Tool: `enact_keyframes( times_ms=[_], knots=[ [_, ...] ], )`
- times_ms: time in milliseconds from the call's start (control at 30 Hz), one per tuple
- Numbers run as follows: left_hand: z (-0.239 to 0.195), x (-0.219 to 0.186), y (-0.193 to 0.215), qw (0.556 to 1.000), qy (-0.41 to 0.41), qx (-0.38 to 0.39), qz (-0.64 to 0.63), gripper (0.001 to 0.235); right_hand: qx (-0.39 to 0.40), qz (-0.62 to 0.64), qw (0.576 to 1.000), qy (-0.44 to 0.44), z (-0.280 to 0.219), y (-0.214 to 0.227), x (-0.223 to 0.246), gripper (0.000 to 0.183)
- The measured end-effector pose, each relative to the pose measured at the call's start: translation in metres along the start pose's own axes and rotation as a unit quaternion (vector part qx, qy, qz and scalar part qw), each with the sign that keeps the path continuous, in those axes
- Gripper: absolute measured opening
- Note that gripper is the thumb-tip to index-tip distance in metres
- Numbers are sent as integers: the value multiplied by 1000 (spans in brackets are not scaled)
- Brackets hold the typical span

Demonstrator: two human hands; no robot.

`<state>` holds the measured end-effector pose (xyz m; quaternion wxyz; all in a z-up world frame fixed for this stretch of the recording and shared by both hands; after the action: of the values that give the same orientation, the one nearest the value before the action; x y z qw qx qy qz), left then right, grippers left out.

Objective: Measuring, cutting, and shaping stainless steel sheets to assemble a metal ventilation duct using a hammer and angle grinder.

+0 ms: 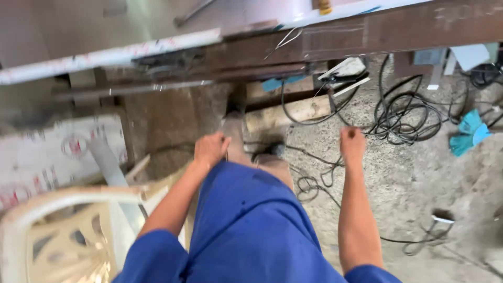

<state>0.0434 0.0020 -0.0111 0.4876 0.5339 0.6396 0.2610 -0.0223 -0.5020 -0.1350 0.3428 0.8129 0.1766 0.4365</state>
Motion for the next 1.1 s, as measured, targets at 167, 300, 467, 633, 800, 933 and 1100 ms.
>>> enact_keyframes(
  times_ms=[167,300,467,633,800,933,1100],
  knots=[
    [46,10,30,998,6,-17,-61,31,-179,-114,954,212,58,45,164,75],
    [71,32,43,996,4,-1,-94,33,-125,-268,919,259,96,26,198,82],
    [73,100,53,972,169,-76,-147,31,21,-273,950,150,101,23,209,93],
    [15,95,12,903,259,-226,-257,34,2,-337,921,194,118,20,189,93],
    [-82,44,-128,903,300,-135,-277,34,22,-349,914,208,118,37,192,95],
    [-155,59,-244,866,394,-69,-300,45,22,-335,904,264,145,33,176,93],
    [-209,96,-305,904,351,-40,-241,50,29,-274,895,352,176,43,151,84]
  ],
)
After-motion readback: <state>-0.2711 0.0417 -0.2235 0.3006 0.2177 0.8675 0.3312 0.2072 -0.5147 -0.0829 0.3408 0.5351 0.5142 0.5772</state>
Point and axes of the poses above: each hand's wrist, its own z-axis towards the middle knuckle, its own y-axis out of the back of the hand, x = y × z, the point moved 5 cm from there along z, towards the middle knuckle, and after that the axes turned 6 degrees about x, right-handed, at the moved point
